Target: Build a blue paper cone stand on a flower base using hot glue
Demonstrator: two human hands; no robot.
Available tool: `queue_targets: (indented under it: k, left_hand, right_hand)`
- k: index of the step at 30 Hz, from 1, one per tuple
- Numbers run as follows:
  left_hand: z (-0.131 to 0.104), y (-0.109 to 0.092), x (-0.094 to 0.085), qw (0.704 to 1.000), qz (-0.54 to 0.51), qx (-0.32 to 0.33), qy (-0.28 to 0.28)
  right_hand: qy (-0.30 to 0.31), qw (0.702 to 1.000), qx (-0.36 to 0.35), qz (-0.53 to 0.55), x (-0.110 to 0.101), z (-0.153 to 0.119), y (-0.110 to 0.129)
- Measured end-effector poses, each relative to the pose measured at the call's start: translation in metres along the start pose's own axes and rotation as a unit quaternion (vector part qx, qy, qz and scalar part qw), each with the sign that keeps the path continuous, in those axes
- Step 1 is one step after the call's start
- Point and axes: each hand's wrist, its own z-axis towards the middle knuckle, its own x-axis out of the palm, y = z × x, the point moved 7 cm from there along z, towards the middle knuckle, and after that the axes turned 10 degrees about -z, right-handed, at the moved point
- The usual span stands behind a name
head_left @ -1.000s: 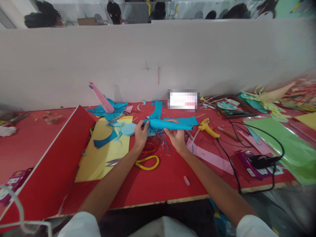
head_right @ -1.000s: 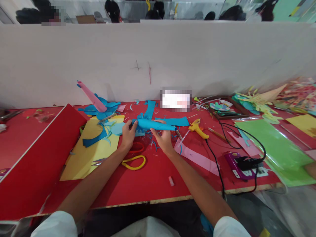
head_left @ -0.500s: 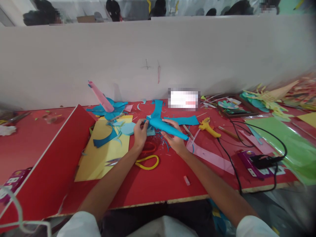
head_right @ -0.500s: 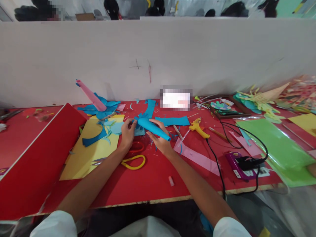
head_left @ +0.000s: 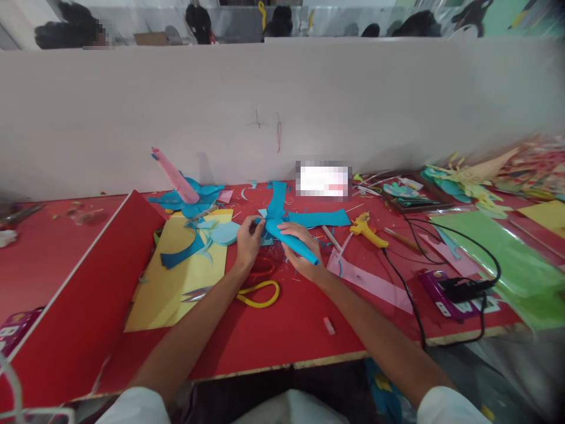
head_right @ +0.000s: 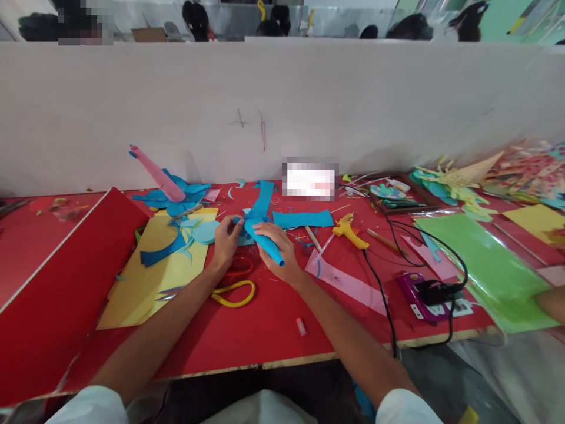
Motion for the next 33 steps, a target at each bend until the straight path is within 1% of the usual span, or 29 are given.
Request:
queue_targets:
  k: [4, 7, 11, 14, 18, 20, 23, 26, 29, 33]
  left_hand:
    - [-0.001, -0.007, -0.002, 1.0, 0.014, 0.021, -0.012]
    - [-0.002, -0.01, -0.002, 0.999, 0.007, 0.034, -0.017]
    - [-0.001, -0.004, -0.002, 0.999, -0.032, 0.015, -0.022]
    - [0.0, 0.001, -0.002, 0.999, -0.045, 0.011, -0.016]
    - [0.0, 0.002, -0.001, 1.0, -0.022, 0.02, 0.006]
    - [-0.001, 0.0, -0.001, 1.0, -0.007, 0.026, 0.014]
    - [-0.004, -0.007, 0.001, 0.999, 0.002, 0.038, 0.024]
    - [-0.006, -0.012, 0.004, 0.999, -0.008, 0.04, 0.034]
    - [-0.007, -0.013, 0.006, 0.999, -0.023, 0.02, 0.032]
    - [-0.011, -0.014, 0.008, 0.999, -0.025, -0.02, 0.034]
  right_hand:
    - [-0.039, 0.999, 0.03, -0.01, -0.005, -0.001, -0.007]
    - [-0.045, 0.998, 0.031, -0.033, -0.007, -0.002, -0.012]
    - [-0.032, 0.999, -0.008, -0.036, -0.005, -0.004, -0.009]
    - [-0.034, 0.998, -0.036, -0.048, -0.005, -0.004, -0.003]
    - [-0.049, 0.991, -0.072, -0.098, -0.004, -0.005, 0.003]
    - [-0.043, 0.988, -0.08, -0.123, -0.002, -0.005, 0.002]
    - [-0.022, 0.987, -0.071, -0.144, 0.004, -0.006, -0.006]
    - [-0.014, 0.988, -0.053, -0.141, 0.006, -0.007, -0.014]
    - [-0.011, 0.99, -0.034, -0.136, 0.006, -0.008, -0.016]
    - [-0.004, 0.991, -0.008, -0.13, 0.003, -0.006, -0.012]
